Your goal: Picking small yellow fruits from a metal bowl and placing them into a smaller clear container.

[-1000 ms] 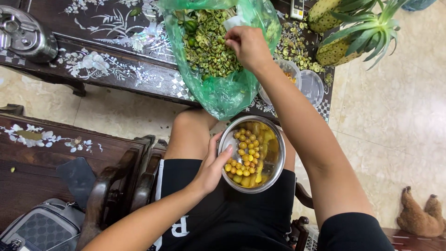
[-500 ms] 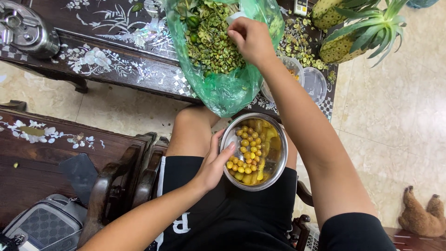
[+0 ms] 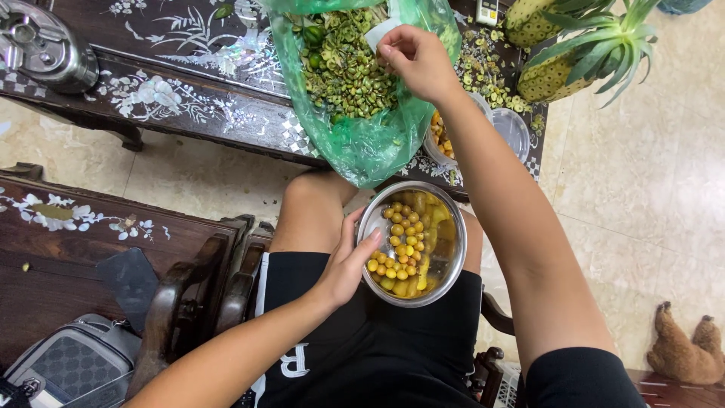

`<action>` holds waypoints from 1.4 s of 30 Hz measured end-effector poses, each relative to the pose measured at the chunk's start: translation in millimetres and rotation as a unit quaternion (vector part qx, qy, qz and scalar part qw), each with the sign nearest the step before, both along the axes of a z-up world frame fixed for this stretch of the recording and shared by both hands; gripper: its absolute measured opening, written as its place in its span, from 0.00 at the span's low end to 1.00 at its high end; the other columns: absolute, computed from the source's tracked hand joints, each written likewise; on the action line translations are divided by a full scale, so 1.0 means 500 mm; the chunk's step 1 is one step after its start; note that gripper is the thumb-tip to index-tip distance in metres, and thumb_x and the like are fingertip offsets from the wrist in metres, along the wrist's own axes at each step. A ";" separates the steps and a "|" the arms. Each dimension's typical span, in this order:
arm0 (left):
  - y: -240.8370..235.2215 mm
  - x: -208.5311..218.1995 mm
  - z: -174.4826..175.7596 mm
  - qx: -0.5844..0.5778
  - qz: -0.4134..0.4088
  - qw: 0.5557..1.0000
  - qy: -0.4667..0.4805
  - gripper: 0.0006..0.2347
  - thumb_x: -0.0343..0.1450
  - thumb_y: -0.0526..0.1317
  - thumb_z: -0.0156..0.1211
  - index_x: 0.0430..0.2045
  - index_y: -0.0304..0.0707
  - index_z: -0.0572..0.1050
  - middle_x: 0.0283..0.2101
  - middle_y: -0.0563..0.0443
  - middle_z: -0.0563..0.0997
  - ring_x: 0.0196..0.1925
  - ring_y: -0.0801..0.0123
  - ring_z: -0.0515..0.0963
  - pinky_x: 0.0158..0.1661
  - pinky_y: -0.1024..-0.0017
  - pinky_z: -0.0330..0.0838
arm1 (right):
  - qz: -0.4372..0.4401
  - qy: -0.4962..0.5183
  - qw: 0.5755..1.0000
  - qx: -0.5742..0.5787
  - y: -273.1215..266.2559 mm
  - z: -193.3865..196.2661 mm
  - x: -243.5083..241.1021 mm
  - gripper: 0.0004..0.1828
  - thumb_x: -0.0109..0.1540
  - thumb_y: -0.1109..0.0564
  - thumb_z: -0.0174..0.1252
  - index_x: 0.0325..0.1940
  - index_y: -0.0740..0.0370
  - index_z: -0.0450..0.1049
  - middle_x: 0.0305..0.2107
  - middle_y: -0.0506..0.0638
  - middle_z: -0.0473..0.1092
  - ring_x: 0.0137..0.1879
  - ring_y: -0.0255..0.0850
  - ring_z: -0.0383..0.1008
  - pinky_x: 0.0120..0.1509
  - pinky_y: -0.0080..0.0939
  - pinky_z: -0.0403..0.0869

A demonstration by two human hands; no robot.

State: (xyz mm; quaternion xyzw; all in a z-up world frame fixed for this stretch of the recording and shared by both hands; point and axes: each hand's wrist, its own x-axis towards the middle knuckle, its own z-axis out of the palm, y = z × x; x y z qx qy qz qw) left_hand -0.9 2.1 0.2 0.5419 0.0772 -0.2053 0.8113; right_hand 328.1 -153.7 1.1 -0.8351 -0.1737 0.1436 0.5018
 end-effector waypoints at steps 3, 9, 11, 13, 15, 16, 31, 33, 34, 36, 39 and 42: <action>0.000 -0.002 -0.003 -0.010 0.003 1.000 -0.001 0.30 0.75 0.52 0.48 0.68 0.33 0.52 0.67 0.35 0.66 0.71 0.58 0.64 0.67 0.65 0.56 | 0.023 -0.067 0.997 -0.004 -0.028 0.022 -0.024 0.06 0.70 0.59 0.61 0.48 0.65 0.76 0.36 0.45 0.77 0.41 0.30 0.76 0.48 0.33 0.76; 0.002 0.000 0.003 -0.030 0.013 0.999 0.009 0.29 0.75 0.51 0.48 0.68 0.34 0.52 0.66 0.37 0.67 0.70 0.60 0.65 0.67 0.66 0.57 | -0.031 -0.098 0.995 -0.006 -0.161 0.086 -0.112 0.09 0.68 0.59 0.63 0.52 0.62 0.76 0.40 0.46 0.76 0.44 0.31 0.77 0.49 0.34 0.78; -0.002 0.001 0.002 -0.021 0.010 1.000 0.013 0.28 0.75 0.51 0.48 0.68 0.35 0.53 0.66 0.37 0.67 0.70 0.60 0.65 0.67 0.67 0.57 | -0.111 -0.152 0.982 -0.033 -0.223 0.068 -0.130 0.06 0.70 0.59 0.63 0.48 0.64 0.75 0.41 0.49 0.77 0.46 0.32 0.77 0.52 0.34 0.77; -0.006 -0.001 -0.001 -0.027 0.007 1.000 0.013 0.28 0.75 0.50 0.48 0.68 0.35 0.53 0.66 0.38 0.66 0.70 0.60 0.65 0.67 0.67 0.56 | -0.159 -0.130 0.976 -0.075 -0.236 0.074 -0.160 0.06 0.69 0.58 0.63 0.48 0.63 0.77 0.39 0.48 0.77 0.44 0.32 0.77 0.50 0.33 0.77; -0.007 -0.001 -0.004 -0.032 0.006 0.999 0.011 0.28 0.75 0.50 0.48 0.68 0.35 0.53 0.67 0.39 0.66 0.70 0.61 0.64 0.67 0.67 0.56 | -0.205 -0.107 0.966 -0.115 -0.235 0.099 -0.203 0.07 0.69 0.57 0.63 0.48 0.61 0.78 0.38 0.48 0.78 0.42 0.31 0.78 0.49 0.33 0.76; -0.007 -0.002 -0.004 -0.033 0.011 0.999 0.002 0.28 0.76 0.50 0.48 0.69 0.34 0.53 0.68 0.39 0.65 0.71 0.61 0.63 0.68 0.66 0.55 | -0.160 -0.154 0.964 -0.146 -0.227 0.121 -0.232 0.08 0.70 0.60 0.61 0.52 0.64 0.79 0.42 0.51 0.76 0.45 0.33 0.76 0.50 0.34 0.75; 0.008 -0.004 0.019 0.089 -0.024 0.992 -0.088 0.28 0.77 0.47 0.50 0.69 0.32 0.51 0.69 0.35 0.64 0.73 0.57 0.62 0.69 0.64 0.54 | 0.039 -0.052 0.959 -0.275 -0.058 0.129 -0.643 0.24 0.52 0.56 0.68 0.52 0.59 0.74 0.44 0.56 0.74 0.48 0.58 0.76 0.48 0.52 0.74; 0.007 -0.012 0.011 0.123 -0.039 0.987 -0.095 0.28 0.76 0.47 0.51 0.69 0.32 0.51 0.69 0.35 0.63 0.73 0.56 0.62 0.69 0.64 0.54 | 0.020 -0.012 0.968 -0.249 -0.064 0.113 -0.653 0.23 0.54 0.56 0.67 0.52 0.59 0.73 0.45 0.57 0.73 0.48 0.58 0.76 0.49 0.52 0.74; 0.006 -0.011 0.004 0.115 -0.043 0.988 -0.098 0.28 0.77 0.47 0.51 0.69 0.32 0.51 0.69 0.35 0.63 0.73 0.56 0.62 0.69 0.63 0.54 | 0.016 -0.003 0.977 -0.214 -0.065 0.115 -0.651 0.21 0.54 0.55 0.68 0.49 0.61 0.73 0.43 0.58 0.73 0.47 0.58 0.76 0.49 0.52 0.74; 0.005 -0.008 0.003 0.106 -0.047 0.988 -0.103 0.28 0.77 0.47 0.51 0.69 0.33 0.51 0.70 0.34 0.63 0.73 0.55 0.62 0.69 0.63 0.55 | 0.012 0.004 0.984 -0.179 -0.069 0.118 -0.649 0.20 0.54 0.55 0.69 0.47 0.63 0.72 0.40 0.58 0.72 0.45 0.58 0.76 0.50 0.51 0.74; 0.002 -0.006 0.013 0.074 -0.049 0.992 -0.093 0.28 0.77 0.47 0.50 0.69 0.33 0.51 0.69 0.34 0.64 0.72 0.55 0.64 0.69 0.63 0.56 | -0.025 0.034 0.983 -0.177 -0.077 0.117 -0.652 0.11 0.61 0.57 0.66 0.46 0.62 0.75 0.40 0.56 0.75 0.46 0.55 0.78 0.52 0.50 0.75; 0.004 -0.005 0.016 0.082 -0.048 0.991 -0.092 0.28 0.77 0.47 0.50 0.69 0.33 0.51 0.68 0.34 0.64 0.72 0.56 0.65 0.68 0.63 0.57 | -0.017 -0.042 0.984 -0.172 -0.069 0.106 -0.652 0.13 0.58 0.59 0.66 0.45 0.63 0.75 0.39 0.58 0.75 0.47 0.56 0.77 0.52 0.50 0.74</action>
